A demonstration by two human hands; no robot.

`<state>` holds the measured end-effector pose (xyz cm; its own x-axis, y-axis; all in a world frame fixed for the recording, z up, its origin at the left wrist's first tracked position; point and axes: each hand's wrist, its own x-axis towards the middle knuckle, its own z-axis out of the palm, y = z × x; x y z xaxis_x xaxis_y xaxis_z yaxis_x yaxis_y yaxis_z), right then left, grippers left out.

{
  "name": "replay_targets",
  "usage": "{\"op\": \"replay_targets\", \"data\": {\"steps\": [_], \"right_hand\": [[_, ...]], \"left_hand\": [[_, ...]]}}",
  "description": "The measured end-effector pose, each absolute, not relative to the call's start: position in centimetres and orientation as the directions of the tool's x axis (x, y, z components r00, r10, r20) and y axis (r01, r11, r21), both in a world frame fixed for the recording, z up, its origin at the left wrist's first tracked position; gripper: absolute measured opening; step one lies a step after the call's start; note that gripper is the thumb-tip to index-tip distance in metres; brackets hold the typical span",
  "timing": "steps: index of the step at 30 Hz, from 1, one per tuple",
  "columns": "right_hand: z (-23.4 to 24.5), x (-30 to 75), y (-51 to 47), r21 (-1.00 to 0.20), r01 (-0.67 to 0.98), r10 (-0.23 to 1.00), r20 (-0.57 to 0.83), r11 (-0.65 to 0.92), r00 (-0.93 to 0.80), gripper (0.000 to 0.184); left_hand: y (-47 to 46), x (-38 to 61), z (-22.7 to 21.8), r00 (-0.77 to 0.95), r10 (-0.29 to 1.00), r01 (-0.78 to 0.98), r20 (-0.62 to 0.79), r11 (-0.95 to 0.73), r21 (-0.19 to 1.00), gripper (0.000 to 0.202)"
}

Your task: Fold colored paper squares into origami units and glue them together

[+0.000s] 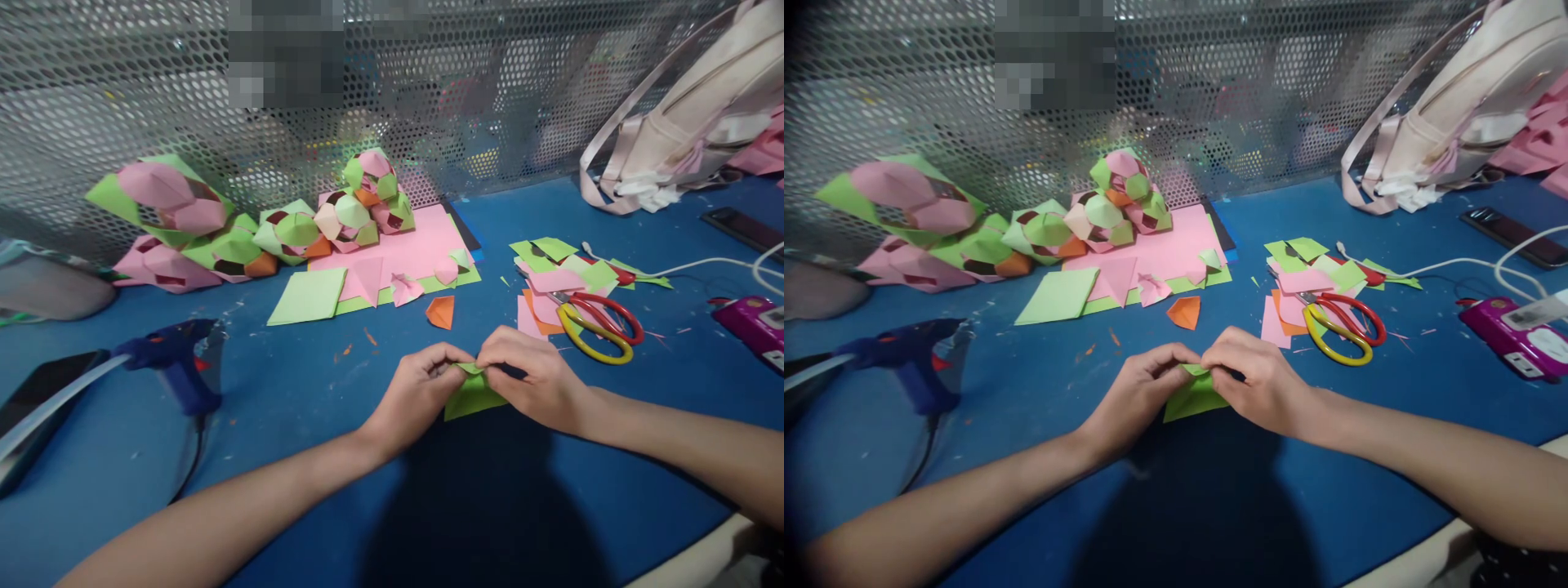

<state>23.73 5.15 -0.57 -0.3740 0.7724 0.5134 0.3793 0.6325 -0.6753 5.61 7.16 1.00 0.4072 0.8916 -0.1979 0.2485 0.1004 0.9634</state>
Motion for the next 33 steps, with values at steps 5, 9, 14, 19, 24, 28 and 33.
{"op": "replay_targets", "data": {"steps": [5, 9, 14, 19, 24, 28, 33], "right_hand": [[-1.0, 24.3, 5.2, -0.577, 0.417, 0.711, 0.528, 0.702, -0.465, 0.02], [-1.2, 24.6, 5.2, -0.477, 0.491, 0.685, 0.498, 0.729, -0.531, 0.02], [-1.1, 24.9, 5.4, -0.391, 0.521, 0.652, 0.466, 0.758, -0.599, 0.021], [-1.6, 25.0, 5.5, -0.415, 0.479, 0.634, 0.489, 0.773, -0.599, 0.025], [-1.4, 24.3, 5.3, -0.538, 0.432, 0.688, 0.512, 0.724, -0.515, 0.027], [-1.3, 24.0, 5.1, -0.577, 0.472, 0.745, 0.504, 0.667, -0.437, 0.017], [-1.8, 23.7, 5.2, -0.606, 0.473, 0.769, 0.492, 0.639, -0.408, 0.008]], "left_hand": [[7.4, 5.4, 1.0, 0.409, 0.89, 0.276, -0.202, 0.09, 0.957, 0.018], [7.5, 5.4, 1.0, 0.426, 0.88, 0.278, -0.209, 0.092, 0.956, 0.021], [7.6, 5.2, 1.2, 0.457, 0.863, 0.261, -0.215, 0.101, 0.96, 0.014], [7.4, 5.5, 0.8, 0.447, 0.861, 0.227, -0.243, 0.154, 0.962, 0.013], [7.3, 5.7, 0.7, 0.388, 0.895, 0.252, -0.221, 0.128, 0.959, 0.009], [7.0, 5.7, 0.6, 0.364, 0.916, 0.283, -0.167, 0.062, 0.957, 0.006], [7.0, 5.7, 0.2, 0.361, 0.93, 0.321, -0.072, -0.052, 0.946, 0.005]]}}
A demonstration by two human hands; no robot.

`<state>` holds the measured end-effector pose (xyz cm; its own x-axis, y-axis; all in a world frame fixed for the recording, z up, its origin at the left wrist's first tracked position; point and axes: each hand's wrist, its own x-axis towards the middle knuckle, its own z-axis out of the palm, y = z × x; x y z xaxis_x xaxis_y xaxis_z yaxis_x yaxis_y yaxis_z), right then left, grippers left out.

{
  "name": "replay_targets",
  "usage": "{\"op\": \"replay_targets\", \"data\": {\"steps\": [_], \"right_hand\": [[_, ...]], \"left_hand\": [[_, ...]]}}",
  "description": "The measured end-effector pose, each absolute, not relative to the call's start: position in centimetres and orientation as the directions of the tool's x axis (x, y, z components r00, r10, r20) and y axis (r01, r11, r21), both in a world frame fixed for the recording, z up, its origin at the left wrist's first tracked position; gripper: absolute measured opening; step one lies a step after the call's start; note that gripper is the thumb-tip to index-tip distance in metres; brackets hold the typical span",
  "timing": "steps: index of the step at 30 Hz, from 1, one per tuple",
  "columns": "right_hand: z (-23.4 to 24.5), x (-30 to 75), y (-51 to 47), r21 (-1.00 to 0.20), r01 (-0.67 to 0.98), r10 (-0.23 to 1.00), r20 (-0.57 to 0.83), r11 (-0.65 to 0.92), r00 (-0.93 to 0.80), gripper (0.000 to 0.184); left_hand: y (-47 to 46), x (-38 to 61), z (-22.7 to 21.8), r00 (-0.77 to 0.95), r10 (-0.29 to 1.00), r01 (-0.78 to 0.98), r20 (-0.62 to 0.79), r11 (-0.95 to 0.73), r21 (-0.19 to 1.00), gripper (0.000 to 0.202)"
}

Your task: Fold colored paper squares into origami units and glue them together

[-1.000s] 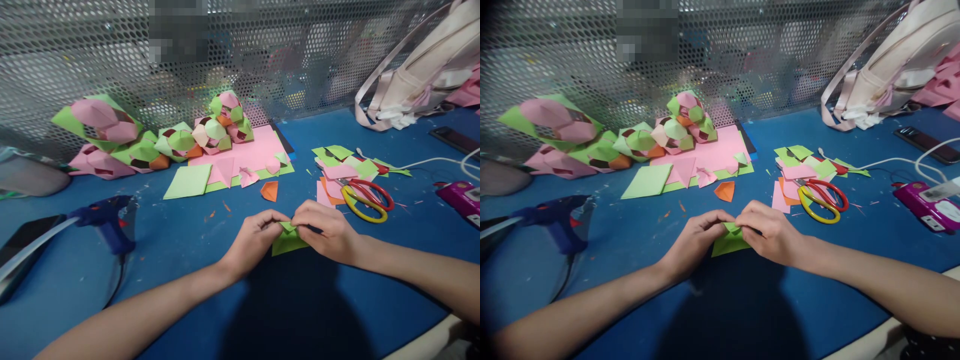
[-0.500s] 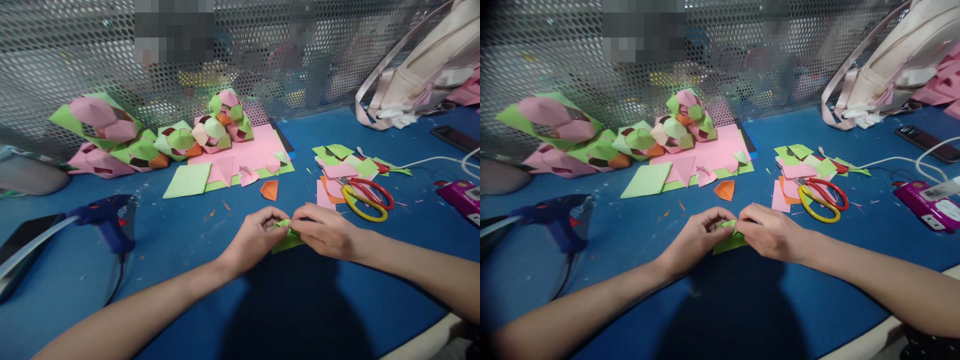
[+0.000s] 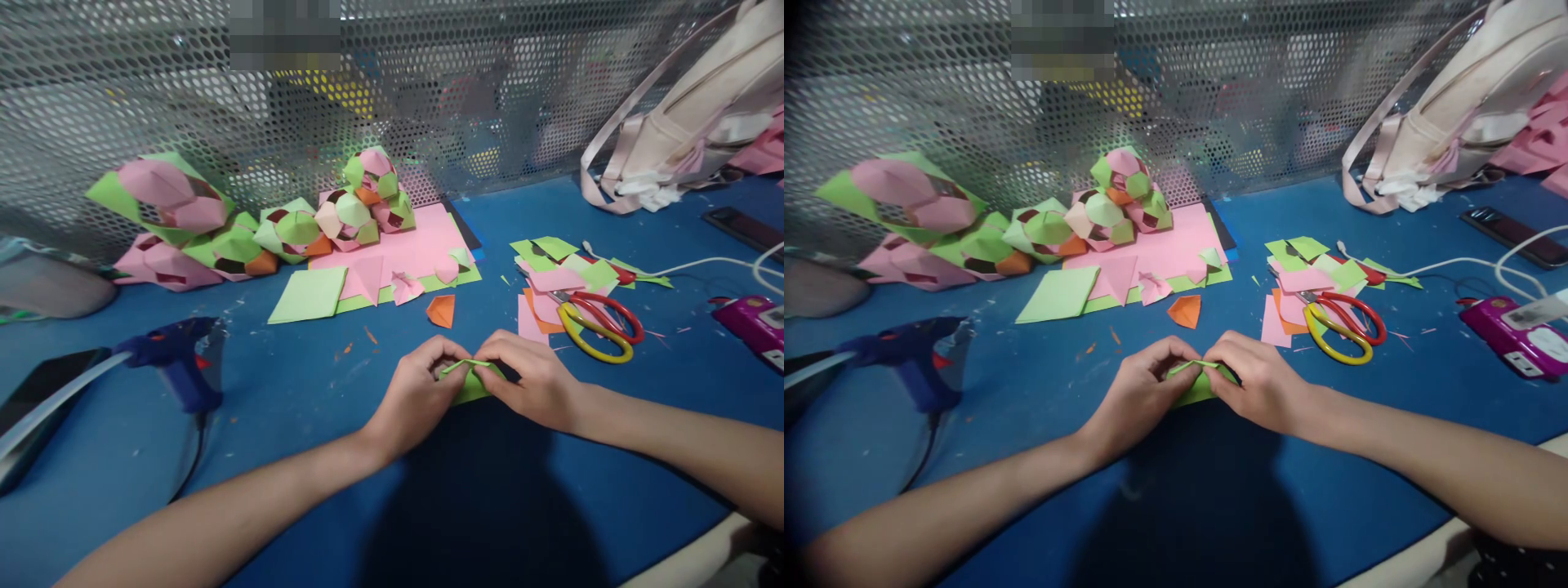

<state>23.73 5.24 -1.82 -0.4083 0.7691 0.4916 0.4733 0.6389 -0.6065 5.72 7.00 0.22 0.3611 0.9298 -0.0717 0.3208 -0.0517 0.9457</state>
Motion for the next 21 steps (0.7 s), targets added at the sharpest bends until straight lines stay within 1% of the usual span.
{"op": "replay_targets", "data": {"steps": [5, 9, 13, 18, 21], "right_hand": [[-2.13, 23.47, 5.43, -0.649, 0.436, 0.782, 0.51, 0.623, -0.357, 0.009], [-2.15, 23.47, 5.5, -0.671, 0.438, 0.801, 0.49, 0.599, -0.344, 0.01], [-1.91, 23.47, 5.63, -0.714, 0.451, 0.844, 0.431, 0.535, -0.319, 0.012], [-1.4, 23.44, 5.65, -0.773, 0.482, 0.908, 0.305, 0.412, -0.287, 0.004], [-1.23, 23.5, 5.6, -0.784, 0.49, 0.922, 0.282, 0.38, -0.264, 0.011]], "left_hand": [[7.11, 5.64, 0.01, 0.365, 0.929, 0.322, -0.062, -0.064, 0.945, 0.006], [7.07, 5.63, -0.05, 0.365, 0.929, 0.32, -0.068, -0.057, 0.946, 0.005], [7.19, 5.65, -0.19, 0.352, 0.933, 0.323, -0.077, -0.044, 0.945, 0.005], [7.32, 5.7, -0.4, 0.343, 0.935, 0.305, -0.088, -0.023, 0.952, 0.004], [7.32, 5.75, -0.26, 0.343, 0.932, 0.283, -0.117, 0.016, 0.959, 0.006]]}}
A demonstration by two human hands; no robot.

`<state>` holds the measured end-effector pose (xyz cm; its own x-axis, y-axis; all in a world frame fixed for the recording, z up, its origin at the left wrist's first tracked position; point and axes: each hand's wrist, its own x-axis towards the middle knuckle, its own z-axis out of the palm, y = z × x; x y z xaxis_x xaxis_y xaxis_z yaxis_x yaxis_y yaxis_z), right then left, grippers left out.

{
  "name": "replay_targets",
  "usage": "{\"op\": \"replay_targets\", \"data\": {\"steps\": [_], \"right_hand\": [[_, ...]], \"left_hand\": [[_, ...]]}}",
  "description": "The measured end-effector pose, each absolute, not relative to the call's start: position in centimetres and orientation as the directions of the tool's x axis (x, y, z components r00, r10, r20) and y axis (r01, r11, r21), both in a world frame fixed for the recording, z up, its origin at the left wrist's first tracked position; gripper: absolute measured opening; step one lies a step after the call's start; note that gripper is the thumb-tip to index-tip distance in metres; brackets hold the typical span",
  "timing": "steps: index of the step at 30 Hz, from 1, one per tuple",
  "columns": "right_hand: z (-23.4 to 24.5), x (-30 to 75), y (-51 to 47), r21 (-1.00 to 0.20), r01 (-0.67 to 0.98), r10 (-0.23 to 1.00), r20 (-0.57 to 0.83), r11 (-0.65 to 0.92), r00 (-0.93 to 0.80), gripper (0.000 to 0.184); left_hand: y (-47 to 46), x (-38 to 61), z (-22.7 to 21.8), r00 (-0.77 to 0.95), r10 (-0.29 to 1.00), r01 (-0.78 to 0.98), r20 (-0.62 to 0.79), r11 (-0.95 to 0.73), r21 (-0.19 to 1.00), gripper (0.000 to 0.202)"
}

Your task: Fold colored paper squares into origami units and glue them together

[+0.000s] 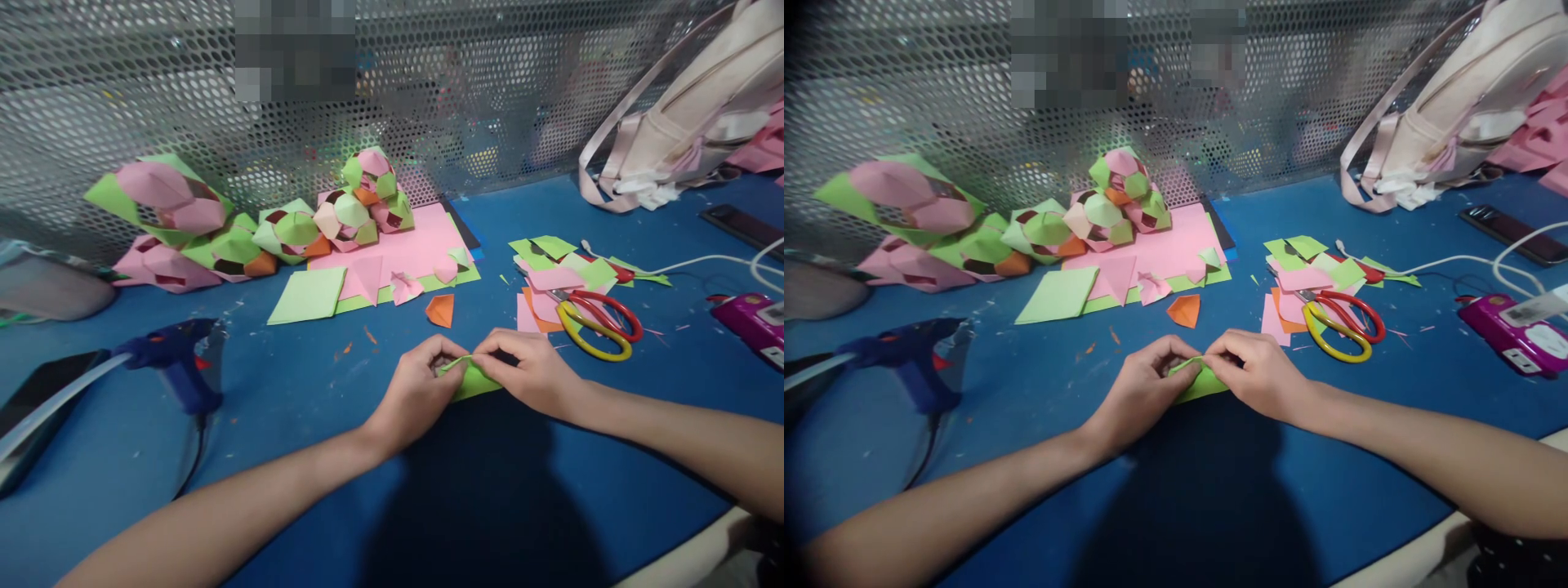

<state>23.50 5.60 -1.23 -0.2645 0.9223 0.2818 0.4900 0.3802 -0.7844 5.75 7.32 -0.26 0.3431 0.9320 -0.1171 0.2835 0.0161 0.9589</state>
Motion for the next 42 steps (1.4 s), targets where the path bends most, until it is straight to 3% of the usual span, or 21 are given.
{"op": "replay_targets", "data": {"steps": [5, 11, 22, 30, 37, 42], "right_hand": [[-1.1, 23.8, 5.8, -0.787, 0.503, 0.931, 0.252, 0.356, -0.264, 0.012], [-1.0, 24.1, 6.1, -0.786, 0.499, 0.924, 0.239, 0.365, -0.299, 0.012], [-1.6, 24.1, 6.1, -0.72, 0.474, 0.857, 0.36, 0.507, -0.37, 0.012], [-1.8, 24.1, 5.9, -0.636, 0.466, 0.786, 0.456, 0.616, -0.417, 0.015], [-1.5, 24.1, 5.6, -0.556, 0.446, 0.708, 0.471, 0.701, -0.526, 0.019], [-1.1, 24.3, 5.5, -0.535, 0.422, 0.676, 0.491, 0.732, -0.549, 0.019]], "left_hand": [[7.7, 5.4, 0.4, 0.397, 0.897, 0.24, -0.197, 0.105, 0.965, 0.011], [8.4, 4.8, 0.6, 0.459, 0.862, 0.276, -0.216, 0.092, 0.957, 0.019], [8.2, 4.8, 0.7, 0.474, 0.851, 0.381, -0.225, 0.032, 0.924, 0.019], [8.0, 4.8, 0.3, 0.492, 0.845, 0.359, -0.211, 0.023, 0.933, 0.015], [7.9, 4.3, 0.0, 0.561, 0.824, 0.397, -0.084, -0.178, 0.9, 0.012], [7.9, 4.1, 0.4, 0.623, 0.781, 0.432, 0.045, -0.392, 0.812, 0.014]]}}
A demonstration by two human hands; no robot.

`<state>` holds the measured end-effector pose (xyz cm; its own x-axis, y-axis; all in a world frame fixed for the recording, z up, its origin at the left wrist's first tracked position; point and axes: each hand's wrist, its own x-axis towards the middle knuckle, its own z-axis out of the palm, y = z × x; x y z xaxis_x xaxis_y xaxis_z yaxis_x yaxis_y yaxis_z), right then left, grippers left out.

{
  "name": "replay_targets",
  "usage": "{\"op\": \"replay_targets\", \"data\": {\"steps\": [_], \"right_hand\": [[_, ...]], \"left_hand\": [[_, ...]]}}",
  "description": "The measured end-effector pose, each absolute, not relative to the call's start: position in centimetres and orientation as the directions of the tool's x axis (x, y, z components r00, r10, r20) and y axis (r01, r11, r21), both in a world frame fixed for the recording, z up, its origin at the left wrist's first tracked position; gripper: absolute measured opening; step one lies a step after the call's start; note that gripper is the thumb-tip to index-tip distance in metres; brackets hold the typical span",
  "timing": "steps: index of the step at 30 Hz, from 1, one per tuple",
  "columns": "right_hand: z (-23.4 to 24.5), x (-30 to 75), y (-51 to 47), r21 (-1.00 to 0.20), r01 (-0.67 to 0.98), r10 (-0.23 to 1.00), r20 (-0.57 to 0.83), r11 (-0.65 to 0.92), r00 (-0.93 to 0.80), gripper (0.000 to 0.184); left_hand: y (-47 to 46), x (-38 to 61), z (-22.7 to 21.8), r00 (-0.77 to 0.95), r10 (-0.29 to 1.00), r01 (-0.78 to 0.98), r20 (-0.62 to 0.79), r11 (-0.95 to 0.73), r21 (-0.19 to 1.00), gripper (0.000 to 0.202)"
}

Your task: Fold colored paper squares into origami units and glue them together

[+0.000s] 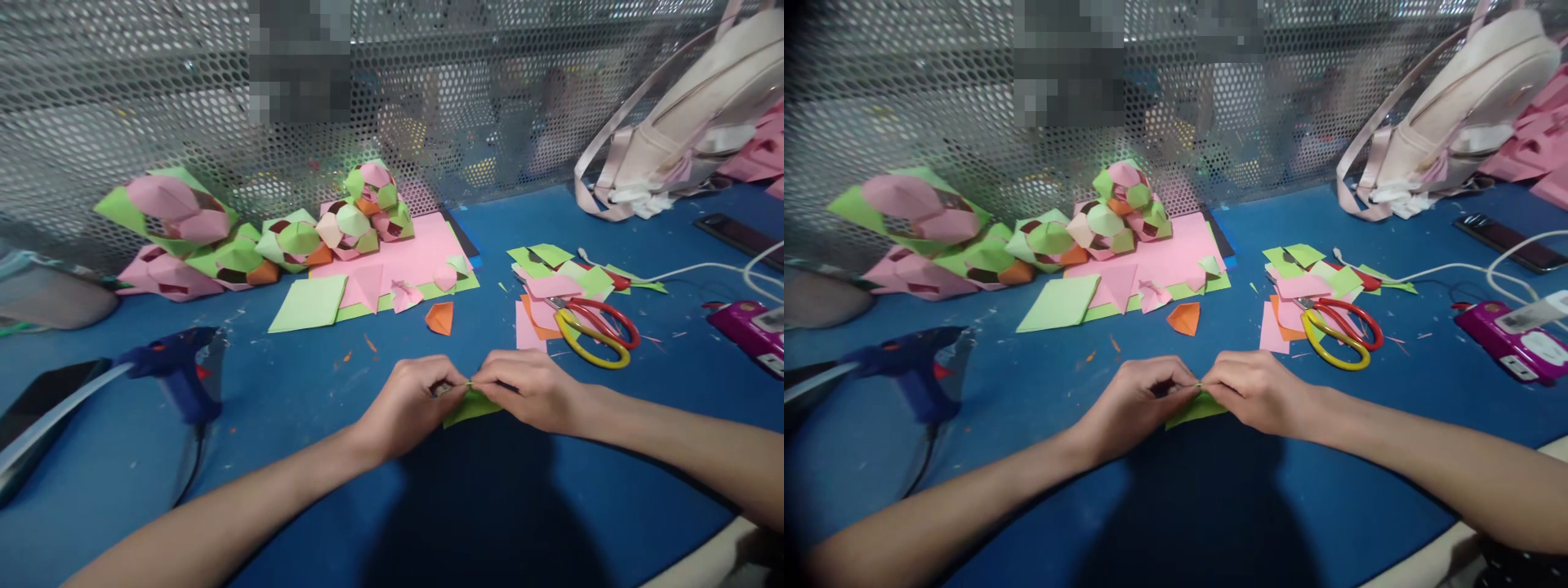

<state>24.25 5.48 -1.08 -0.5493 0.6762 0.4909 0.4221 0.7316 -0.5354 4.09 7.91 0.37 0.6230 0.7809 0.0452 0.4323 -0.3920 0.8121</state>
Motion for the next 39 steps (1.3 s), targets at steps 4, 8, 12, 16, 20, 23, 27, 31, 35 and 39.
{"op": "replay_targets", "data": {"steps": [4, 8, 12, 16, 20, 23, 27, 31, 35, 39], "right_hand": [[-1.0, 24.4, 5.4, -0.506, 0.416, 0.651, 0.508, 0.756, -0.565, 0.019], [-1.3, 24.4, 5.3, -0.47, 0.431, 0.635, 0.505, 0.77, -0.584, 0.018], [-1.3, 24.3, 5.1, -0.404, 0.447, 0.602, 0.509, 0.798, -0.615, 0.019], [-1.1, 24.3, 4.9, -0.359, 0.465, 0.588, 0.483, 0.809, -0.649, 0.021], [-1.0, 24.2, 4.8, -0.366, 0.482, 0.605, 0.458, 0.796, -0.651, 0.021], [-0.9, 24.0, 4.7, -0.423, 0.474, 0.635, 0.483, 0.772, -0.604, 0.016], [-0.7, 23.5, 4.7, -0.446, 0.502, 0.671, 0.526, 0.741, -0.522, 0.014], [-0.9, 23.4, 4.7, -0.404, 0.505, 0.644, 0.549, 0.763, -0.533, 0.017], [-0.9, 23.5, 5.0, -0.301, 0.473, 0.559, 0.507, 0.828, -0.657, 0.025], [-0.7, 23.4, 5.3, -0.254, 0.468, 0.531, 0.482, 0.846, -0.697, 0.024]], "left_hand": [[7.9, 3.9, 0.5, 0.66, 0.746, 0.413, 0.084, -0.455, 0.789, 0.015], [7.8, 4.0, 0.3, 0.682, 0.723, 0.404, 0.11, -0.499, 0.766, 0.014], [7.6, 4.1, -0.1, 0.675, 0.727, 0.418, 0.13, -0.521, 0.744, 0.011], [7.3, 4.2, -0.4, 0.664, 0.738, 0.431, 0.116, -0.505, 0.747, 0.011], [7.0, 4.3, -0.5, 0.646, 0.754, 0.433, 0.123, -0.494, 0.754, 0.013], [6.9, 4.4, -0.5, 0.596, 0.792, 0.437, 0.132, -0.458, 0.774, 0.01], [6.8, 4.6, -0.6, 0.526, 0.839, 0.436, 0.144, -0.41, 0.801, 0.01], [6.7, 4.8, -0.7, 0.494, 0.86, 0.479, 0.126, -0.39, 0.786, 0.01], [6.7, 4.9, -0.4, 0.512, 0.857, 0.475, 0.055, -0.336, 0.813, 0.018], [6.8, 4.7, -0.1, 0.532, 0.845, 0.452, 0.057, -0.34, 0.824, 0.025]]}}
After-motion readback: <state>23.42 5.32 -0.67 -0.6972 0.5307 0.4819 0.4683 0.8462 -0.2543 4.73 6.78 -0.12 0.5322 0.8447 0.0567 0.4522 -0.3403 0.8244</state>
